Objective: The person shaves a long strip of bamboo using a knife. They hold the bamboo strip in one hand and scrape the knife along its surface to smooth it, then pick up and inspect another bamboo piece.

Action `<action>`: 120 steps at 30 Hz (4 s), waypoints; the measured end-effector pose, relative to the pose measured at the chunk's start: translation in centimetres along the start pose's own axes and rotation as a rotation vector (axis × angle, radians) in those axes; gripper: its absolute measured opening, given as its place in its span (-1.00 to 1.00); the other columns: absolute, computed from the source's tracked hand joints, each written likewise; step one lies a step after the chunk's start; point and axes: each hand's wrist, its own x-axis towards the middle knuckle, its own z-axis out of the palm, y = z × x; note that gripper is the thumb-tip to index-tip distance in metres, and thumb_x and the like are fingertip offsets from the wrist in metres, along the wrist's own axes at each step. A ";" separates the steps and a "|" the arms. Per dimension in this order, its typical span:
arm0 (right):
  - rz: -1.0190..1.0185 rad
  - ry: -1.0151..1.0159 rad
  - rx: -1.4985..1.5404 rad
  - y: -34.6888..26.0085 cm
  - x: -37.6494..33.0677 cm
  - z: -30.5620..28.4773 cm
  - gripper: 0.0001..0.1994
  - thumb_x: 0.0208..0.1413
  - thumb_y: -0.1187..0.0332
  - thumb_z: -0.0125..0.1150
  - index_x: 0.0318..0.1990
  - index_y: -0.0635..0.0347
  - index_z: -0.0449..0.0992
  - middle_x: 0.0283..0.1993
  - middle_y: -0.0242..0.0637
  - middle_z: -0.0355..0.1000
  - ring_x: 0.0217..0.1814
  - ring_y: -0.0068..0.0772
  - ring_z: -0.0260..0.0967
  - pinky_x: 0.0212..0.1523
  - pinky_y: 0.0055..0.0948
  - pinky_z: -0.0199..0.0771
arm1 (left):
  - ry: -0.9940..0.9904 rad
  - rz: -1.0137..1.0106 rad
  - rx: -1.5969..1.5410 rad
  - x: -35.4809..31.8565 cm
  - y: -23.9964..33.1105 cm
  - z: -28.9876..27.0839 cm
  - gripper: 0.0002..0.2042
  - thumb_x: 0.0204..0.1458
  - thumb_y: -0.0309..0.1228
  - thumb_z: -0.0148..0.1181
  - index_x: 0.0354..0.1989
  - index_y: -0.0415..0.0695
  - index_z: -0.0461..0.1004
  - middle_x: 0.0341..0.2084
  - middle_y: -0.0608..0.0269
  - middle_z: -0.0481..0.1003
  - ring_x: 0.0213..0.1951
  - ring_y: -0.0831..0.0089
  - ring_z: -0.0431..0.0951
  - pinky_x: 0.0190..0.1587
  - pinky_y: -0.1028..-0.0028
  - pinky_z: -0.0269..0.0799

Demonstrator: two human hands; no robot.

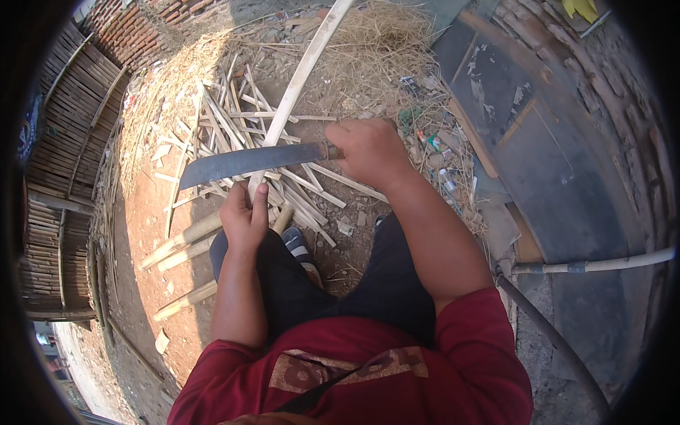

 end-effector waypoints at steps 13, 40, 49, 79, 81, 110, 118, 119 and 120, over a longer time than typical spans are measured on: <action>0.010 -0.079 -0.020 0.8 0.2 0.4 -0.74 -0.06 0.38 0.40 -0.19 0.13 0.51 -0.35 -0.10 0.52 -0.29 0.04 0.50 -0.29 -0.14 0.44 | -0.078 -0.037 -0.020 0.3 -0.4 0.1 -0.66 0.20 -0.19 0.30 -0.39 -0.24 0.47 -0.69 0.15 0.38 -0.62 0.38 0.34 -0.51 0.36 0.30; 0.211 -0.164 -0.033 1.3 0.2 0.0 -0.76 -0.01 0.32 0.41 -0.21 0.14 0.53 -0.32 -0.10 0.54 -0.26 0.06 0.52 -0.25 -0.15 0.46 | -0.185 -0.085 0.124 0.6 -0.4 -0.8 -0.54 0.21 -0.04 0.24 -0.49 -0.23 0.39 -0.70 -0.01 0.41 -0.61 0.01 0.47 -0.49 0.16 0.35; 0.543 0.018 0.140 7.8 -0.6 1.4 -0.71 0.04 0.26 0.36 -0.09 0.09 0.55 -0.27 -0.08 0.58 -0.21 0.12 0.53 -0.19 -0.10 0.51 | -0.261 -0.139 0.103 0.7 -0.4 -0.7 -0.51 0.20 -0.02 0.23 -0.52 -0.24 0.37 -0.71 -0.01 0.39 -0.62 0.03 0.43 -0.48 0.17 0.35; -0.139 -0.520 0.115 -2.5 -0.6 3.1 -0.76 -0.13 0.29 0.40 -0.30 0.11 0.51 -0.34 -0.15 0.53 -0.21 0.05 0.54 -0.24 -0.01 0.50 | -0.280 -0.302 0.279 -16.0 -3.4 -13.7 -0.66 0.29 -0.17 0.14 -0.41 -0.19 0.38 -0.69 0.01 0.38 -0.64 0.09 0.44 -0.54 0.21 0.28; -0.176 -0.527 0.127 -3.2 -0.8 3.1 -0.74 -0.09 0.26 0.41 -0.29 0.13 0.51 -0.35 -0.13 0.54 -0.22 0.05 0.54 -0.25 -0.02 0.50 | -0.246 -0.290 0.275 -16.6 -3.6 -13.6 -0.66 0.29 -0.17 0.13 -0.41 -0.19 0.37 -0.69 0.00 0.39 -0.64 0.07 0.44 -0.54 0.20 0.28; -0.049 -0.629 0.162 -1.7 0.5 0.4 -0.60 0.05 0.09 0.43 -0.17 0.25 0.55 -0.34 -0.03 0.54 -0.25 -0.06 0.56 -0.22 -0.12 0.50 | -0.232 -0.228 0.294 -21.7 -6.9 -15.5 -0.76 0.26 -0.26 0.14 -0.34 -0.18 0.41 -0.69 0.06 0.42 -0.63 0.04 0.48 -0.54 0.23 0.33; 0.350 -0.247 0.281 7.4 -1.0 3.4 -0.47 0.02 0.07 0.45 0.01 0.31 0.56 -0.24 0.01 0.58 -0.14 -0.04 0.59 -0.11 -0.11 0.54 | -0.262 -0.204 0.419 -21.8 -7.8 -16.6 -0.78 0.22 -0.26 0.18 -0.35 -0.14 0.42 -0.68 0.07 0.43 -0.63 0.03 0.50 -0.57 0.20 0.34; 0.312 -0.385 0.257 5.5 -0.5 2.7 -0.48 0.02 0.07 0.47 0.01 0.28 0.56 -0.27 0.00 0.58 -0.19 -0.08 0.58 -0.13 -0.14 0.52 | -0.262 -0.220 0.416 -22.0 -7.8 -16.6 -0.76 0.25 -0.25 0.14 -0.37 -0.16 0.39 -0.67 0.05 0.43 -0.61 -0.01 0.50 -0.55 0.19 0.34; 0.268 -0.520 0.232 2.1 0.5 1.2 -0.48 0.01 0.07 0.48 0.02 0.25 0.56 -0.30 -0.01 0.58 -0.24 -0.11 0.58 -0.15 -0.17 0.51 | -0.258 -0.237 0.413 -22.4 -7.8 -16.7 -0.73 0.27 -0.24 0.10 -0.38 -0.18 0.36 -0.67 0.02 0.43 -0.60 -0.05 0.50 -0.54 0.18 0.34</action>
